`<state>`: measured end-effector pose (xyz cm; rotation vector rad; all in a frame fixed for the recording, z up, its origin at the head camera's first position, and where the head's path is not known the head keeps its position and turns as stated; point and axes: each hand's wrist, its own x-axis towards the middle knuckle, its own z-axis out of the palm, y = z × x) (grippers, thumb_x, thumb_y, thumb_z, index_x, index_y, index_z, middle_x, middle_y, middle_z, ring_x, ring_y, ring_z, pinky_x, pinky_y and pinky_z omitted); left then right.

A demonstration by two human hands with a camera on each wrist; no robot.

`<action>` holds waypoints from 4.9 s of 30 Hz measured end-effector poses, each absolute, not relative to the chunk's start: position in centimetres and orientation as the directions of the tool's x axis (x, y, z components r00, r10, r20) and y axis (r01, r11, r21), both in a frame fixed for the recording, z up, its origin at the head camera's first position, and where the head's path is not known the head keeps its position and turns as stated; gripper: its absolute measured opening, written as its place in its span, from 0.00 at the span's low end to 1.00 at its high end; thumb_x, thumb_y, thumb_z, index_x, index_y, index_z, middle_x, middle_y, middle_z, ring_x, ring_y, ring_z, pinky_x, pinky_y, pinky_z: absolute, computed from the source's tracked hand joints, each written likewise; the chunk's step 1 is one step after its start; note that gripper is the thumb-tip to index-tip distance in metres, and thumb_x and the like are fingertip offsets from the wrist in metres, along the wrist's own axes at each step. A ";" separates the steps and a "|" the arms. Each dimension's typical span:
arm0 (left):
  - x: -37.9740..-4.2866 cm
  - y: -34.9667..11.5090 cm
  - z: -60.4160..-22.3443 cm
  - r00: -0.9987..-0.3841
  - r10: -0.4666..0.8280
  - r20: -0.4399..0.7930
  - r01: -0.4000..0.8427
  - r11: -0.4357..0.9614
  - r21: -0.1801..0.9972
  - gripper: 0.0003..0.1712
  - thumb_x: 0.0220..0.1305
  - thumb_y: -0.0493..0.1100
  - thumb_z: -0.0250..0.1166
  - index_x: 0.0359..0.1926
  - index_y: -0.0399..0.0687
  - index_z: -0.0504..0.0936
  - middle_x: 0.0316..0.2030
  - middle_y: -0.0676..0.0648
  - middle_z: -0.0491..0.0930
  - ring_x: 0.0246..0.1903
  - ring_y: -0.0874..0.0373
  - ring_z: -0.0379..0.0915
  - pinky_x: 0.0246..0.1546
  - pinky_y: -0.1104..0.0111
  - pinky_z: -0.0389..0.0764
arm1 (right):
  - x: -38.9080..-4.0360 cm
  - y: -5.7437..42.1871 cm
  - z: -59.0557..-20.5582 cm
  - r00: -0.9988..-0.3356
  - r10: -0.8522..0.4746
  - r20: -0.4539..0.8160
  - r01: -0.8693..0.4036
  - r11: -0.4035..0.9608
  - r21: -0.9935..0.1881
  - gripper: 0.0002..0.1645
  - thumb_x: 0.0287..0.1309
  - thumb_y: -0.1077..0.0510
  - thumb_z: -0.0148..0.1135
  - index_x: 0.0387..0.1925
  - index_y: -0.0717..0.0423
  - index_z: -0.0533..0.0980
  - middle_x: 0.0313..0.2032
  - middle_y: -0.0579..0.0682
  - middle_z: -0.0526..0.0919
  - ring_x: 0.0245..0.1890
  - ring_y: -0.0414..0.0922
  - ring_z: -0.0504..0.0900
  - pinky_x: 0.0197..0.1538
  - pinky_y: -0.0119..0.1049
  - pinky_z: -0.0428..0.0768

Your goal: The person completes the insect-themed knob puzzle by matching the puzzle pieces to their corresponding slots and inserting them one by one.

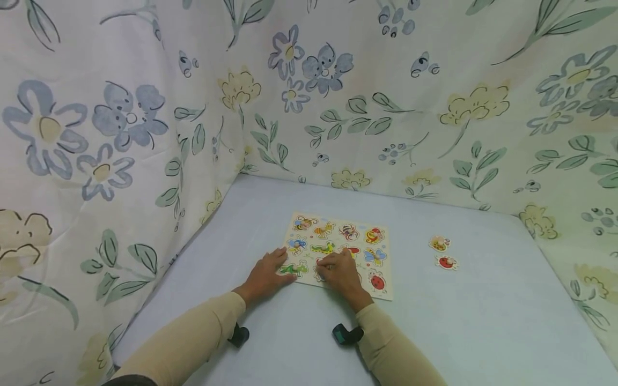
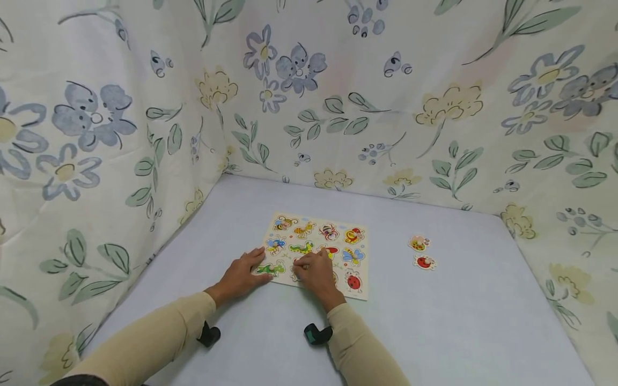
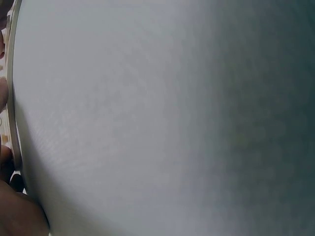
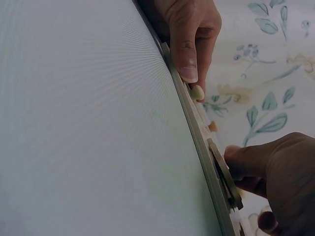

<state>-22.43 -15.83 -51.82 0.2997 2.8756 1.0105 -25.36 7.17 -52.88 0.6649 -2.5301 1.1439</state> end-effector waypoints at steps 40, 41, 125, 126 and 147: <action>-22.5 -15.7 -51.9 -0.976 0.219 0.010 0.176 0.753 0.634 0.45 0.58 0.57 0.70 0.67 0.34 0.65 0.71 0.46 0.57 0.70 0.49 0.47 0.69 0.53 0.45 | -25.9 13.5 -51.0 -0.909 -0.044 0.415 -0.360 0.585 -0.727 0.10 0.52 0.57 0.73 0.38 0.54 0.86 0.35 0.46 0.86 0.40 0.49 0.76 0.46 0.49 0.71; -22.5 -15.7 -52.0 -0.975 0.222 0.019 0.183 0.751 0.634 0.45 0.57 0.56 0.70 0.66 0.33 0.66 0.70 0.45 0.58 0.70 0.49 0.48 0.69 0.53 0.45 | -25.9 13.9 -51.0 -0.911 -0.037 0.410 -0.351 0.591 -0.726 0.11 0.52 0.57 0.73 0.38 0.54 0.86 0.36 0.46 0.86 0.39 0.50 0.75 0.44 0.49 0.71; -22.0 -15.7 -51.9 -0.981 0.196 -0.001 0.150 0.753 0.641 0.45 0.58 0.59 0.69 0.68 0.38 0.65 0.71 0.49 0.58 0.71 0.49 0.46 0.69 0.53 0.46 | -31.2 31.4 -52.5 -0.754 0.516 0.406 0.011 0.628 -0.779 0.13 0.60 0.59 0.61 0.38 0.66 0.84 0.36 0.63 0.83 0.33 0.53 0.74 0.35 0.38 0.66; -22.0 -15.8 -52.0 -0.981 0.196 0.001 0.151 0.754 0.639 0.45 0.58 0.59 0.68 0.68 0.38 0.65 0.71 0.49 0.58 0.71 0.49 0.46 0.69 0.52 0.46 | -31.0 31.1 -52.2 -0.762 0.519 0.389 0.012 0.611 -0.792 0.14 0.60 0.59 0.61 0.39 0.66 0.84 0.37 0.63 0.83 0.35 0.53 0.74 0.36 0.38 0.66; -22.2 -15.8 -51.9 -0.981 0.191 -0.025 0.135 0.774 0.619 0.45 0.58 0.59 0.68 0.69 0.38 0.65 0.71 0.49 0.57 0.71 0.49 0.46 0.69 0.54 0.45 | -26.3 25.7 -49.2 -0.713 0.409 0.569 -0.287 0.570 -0.770 0.05 0.56 0.69 0.65 0.33 0.63 0.85 0.32 0.59 0.85 0.36 0.51 0.71 0.34 0.32 0.61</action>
